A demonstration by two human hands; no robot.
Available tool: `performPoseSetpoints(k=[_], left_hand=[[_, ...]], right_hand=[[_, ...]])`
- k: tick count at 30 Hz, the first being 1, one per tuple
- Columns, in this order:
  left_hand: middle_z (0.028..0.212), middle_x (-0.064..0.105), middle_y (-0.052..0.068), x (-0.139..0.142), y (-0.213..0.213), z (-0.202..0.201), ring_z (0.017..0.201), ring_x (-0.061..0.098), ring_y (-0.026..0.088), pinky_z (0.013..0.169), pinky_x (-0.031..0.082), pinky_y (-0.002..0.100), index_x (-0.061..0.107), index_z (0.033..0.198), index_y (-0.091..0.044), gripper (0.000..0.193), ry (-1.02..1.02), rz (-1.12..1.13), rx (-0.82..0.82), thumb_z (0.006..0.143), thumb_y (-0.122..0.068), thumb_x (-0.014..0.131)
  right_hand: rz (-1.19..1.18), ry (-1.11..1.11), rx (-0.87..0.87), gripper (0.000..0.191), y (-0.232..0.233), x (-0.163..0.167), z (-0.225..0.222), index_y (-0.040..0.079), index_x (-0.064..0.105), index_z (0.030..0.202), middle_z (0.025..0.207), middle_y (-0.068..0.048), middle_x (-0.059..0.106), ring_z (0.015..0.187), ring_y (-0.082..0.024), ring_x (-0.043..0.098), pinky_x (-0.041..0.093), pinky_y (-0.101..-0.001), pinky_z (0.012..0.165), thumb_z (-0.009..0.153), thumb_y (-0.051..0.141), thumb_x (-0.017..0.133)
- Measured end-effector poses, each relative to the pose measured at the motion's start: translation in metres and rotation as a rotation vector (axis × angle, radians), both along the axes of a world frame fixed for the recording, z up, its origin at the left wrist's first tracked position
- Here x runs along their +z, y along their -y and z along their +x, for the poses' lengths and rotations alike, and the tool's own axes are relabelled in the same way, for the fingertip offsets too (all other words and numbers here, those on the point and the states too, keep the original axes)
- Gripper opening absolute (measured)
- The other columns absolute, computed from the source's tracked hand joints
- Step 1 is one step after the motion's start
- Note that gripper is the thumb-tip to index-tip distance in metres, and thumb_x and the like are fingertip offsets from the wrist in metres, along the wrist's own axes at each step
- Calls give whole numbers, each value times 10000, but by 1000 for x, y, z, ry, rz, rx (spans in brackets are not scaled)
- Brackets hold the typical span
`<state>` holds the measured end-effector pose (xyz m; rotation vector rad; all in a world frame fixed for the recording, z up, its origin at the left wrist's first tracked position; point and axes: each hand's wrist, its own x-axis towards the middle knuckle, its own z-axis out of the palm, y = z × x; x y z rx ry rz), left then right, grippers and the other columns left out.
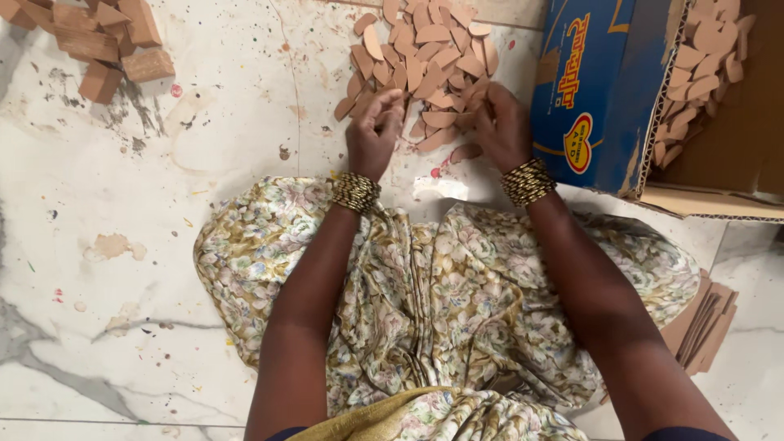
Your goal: The person sits on the floor and sorts small, semi-circular wooden pieces by hand. They pick up pieces from a pile, inspect them, and place them into a cardboard box. The task involves repetitive handling and sorting of the wooden components.
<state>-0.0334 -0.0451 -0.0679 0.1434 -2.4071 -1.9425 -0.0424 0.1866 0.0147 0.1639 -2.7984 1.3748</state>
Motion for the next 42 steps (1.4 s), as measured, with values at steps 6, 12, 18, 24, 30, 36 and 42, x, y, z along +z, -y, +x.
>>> performPoseSetpoints(k=[6, 12, 18, 24, 30, 36, 42], left_hand=[[989, 759, 41, 13, -3, 7, 838, 786, 152, 670, 636, 269, 729, 998, -90, 126, -74, -128, -96, 983, -210, 760], [937, 678, 83, 15, -14, 15, 788, 715, 215, 655, 615, 344, 729, 1036, -81, 199, -240, -412, -271, 904, -221, 780], [952, 627, 130, 11, -21, 26, 852, 682, 300, 652, 588, 409, 674, 983, -52, 225, -361, -619, -306, 864, -211, 779], [971, 687, 71, -5, -16, 16, 792, 689, 174, 654, 615, 325, 606, 859, -105, 135, -57, -116, -321, 876, -127, 737], [1017, 743, 67, 0, 2, 1, 800, 675, 90, 681, 611, 263, 608, 1048, -139, 279, 283, 855, -189, 796, -20, 629], [953, 704, 71, 10, -4, 6, 778, 654, 79, 640, 549, 226, 653, 1170, -29, 191, 436, 687, -207, 1009, -105, 724], [1061, 756, 55, 12, -9, 7, 784, 727, 85, 627, 598, 215, 606, 1155, -85, 203, 295, 466, -197, 954, -63, 603]], right_hand=[[285, 65, 107, 154, 6, -6, 11, 92, 650, 1109, 897, -156, 713, 791, -347, 711, 549, -465, 655, 983, 178, 668], [804, 238, 302, 457, 8, 2, 19, 172, 605, 1291, 753, -137, 724, 659, -357, 713, 547, -521, 565, 910, 407, 698], [862, 269, 297, 439, 16, -2, 24, 146, 621, 1220, 737, -118, 723, 656, -328, 716, 550, -496, 572, 920, 457, 700], [247, 325, 363, 230, 5, -15, 12, 82, 588, 829, 787, -128, 652, 712, -265, 663, 552, -444, 709, 916, 210, 757], [-663, 416, -45, 192, -6, -5, 0, 137, 582, 1005, 989, -30, 716, 829, -116, 696, 543, -297, 659, 922, -32, 624], [324, 139, 148, 188, 3, 0, 8, 194, 727, 1143, 970, -58, 765, 787, -182, 739, 586, -363, 668, 959, 156, 739], [656, -94, 293, 331, 15, -5, 24, 245, 725, 1213, 1052, -71, 730, 859, -284, 722, 582, -440, 645, 893, 162, 738]])
